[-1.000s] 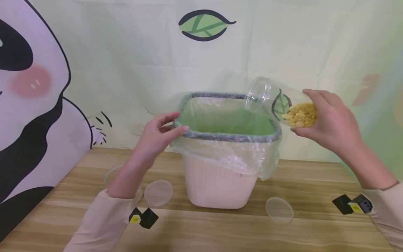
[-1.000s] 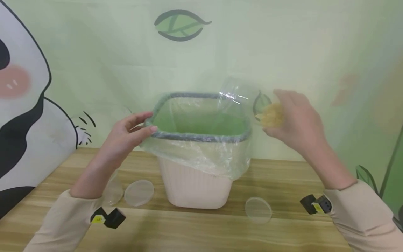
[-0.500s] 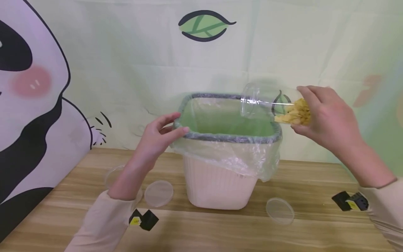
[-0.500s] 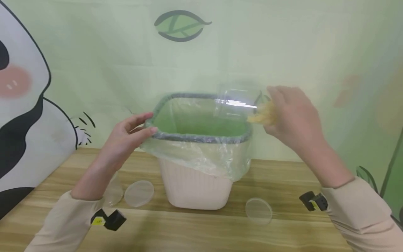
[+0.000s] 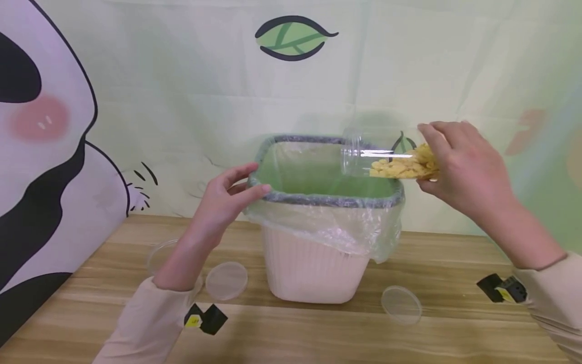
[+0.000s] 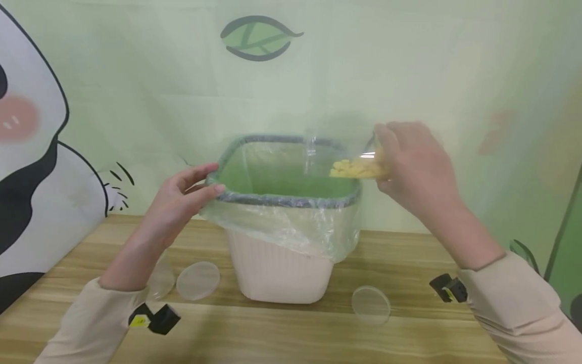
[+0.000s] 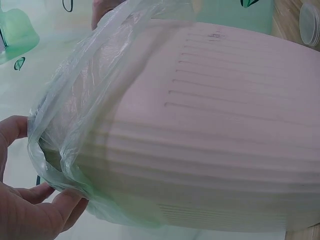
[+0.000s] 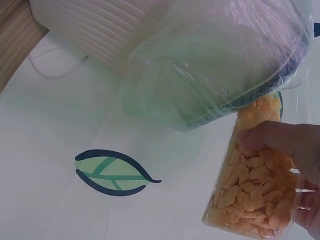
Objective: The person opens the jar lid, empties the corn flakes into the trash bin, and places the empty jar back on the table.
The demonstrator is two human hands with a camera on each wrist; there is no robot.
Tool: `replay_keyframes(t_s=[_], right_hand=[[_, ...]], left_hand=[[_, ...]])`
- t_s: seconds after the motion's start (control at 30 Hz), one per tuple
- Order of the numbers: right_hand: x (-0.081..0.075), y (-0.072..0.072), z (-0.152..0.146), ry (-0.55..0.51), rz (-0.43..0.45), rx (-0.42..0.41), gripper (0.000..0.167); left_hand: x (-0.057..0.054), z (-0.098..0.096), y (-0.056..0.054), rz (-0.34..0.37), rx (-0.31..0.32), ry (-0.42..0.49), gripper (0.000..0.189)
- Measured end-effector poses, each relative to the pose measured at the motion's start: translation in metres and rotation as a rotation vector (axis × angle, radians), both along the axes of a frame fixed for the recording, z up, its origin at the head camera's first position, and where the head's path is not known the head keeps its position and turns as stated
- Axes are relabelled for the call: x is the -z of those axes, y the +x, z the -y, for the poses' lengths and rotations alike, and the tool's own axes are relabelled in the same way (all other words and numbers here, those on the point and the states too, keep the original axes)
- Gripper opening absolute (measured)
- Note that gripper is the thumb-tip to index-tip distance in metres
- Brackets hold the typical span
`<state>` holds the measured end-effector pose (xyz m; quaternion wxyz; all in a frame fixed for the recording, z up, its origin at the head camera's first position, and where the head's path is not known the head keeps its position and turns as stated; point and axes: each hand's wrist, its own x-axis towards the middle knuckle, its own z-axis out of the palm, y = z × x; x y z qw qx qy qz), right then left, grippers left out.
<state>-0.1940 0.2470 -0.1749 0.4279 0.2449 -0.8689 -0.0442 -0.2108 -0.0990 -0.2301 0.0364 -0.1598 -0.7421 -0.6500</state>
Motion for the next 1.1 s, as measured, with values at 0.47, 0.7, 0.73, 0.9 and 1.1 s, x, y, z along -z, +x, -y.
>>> replay_keyframes(t_s=[0.47, 0.7, 0.73, 0.9, 1.1], right_hand=[[-0.003, -0.001, 0.015, 0.104, -0.068, -0.043, 0.083], [-0.003, -0.001, 0.018, 0.127, -0.078, -0.050, 0.084], [-0.003, -0.002, 0.018, 0.128, -0.079, -0.052, 0.084], [-0.002, -0.003, 0.021, 0.131, -0.098, -0.067, 0.084], [-0.002, -0.003, 0.025, 0.156, -0.109, -0.071, 0.084]], left_hand=[[0.002, 0.000, 0.000, 0.007, -0.003, 0.026, 0.060], [0.002, -0.001, 0.000, 0.014, 0.000, 0.034, 0.060], [0.002, -0.001, 0.000, 0.014, 0.000, 0.035, 0.059], [0.003, -0.001, -0.001, 0.011, 0.000, 0.038, 0.059], [0.002, -0.001, 0.000, 0.015, -0.007, 0.032, 0.059]])
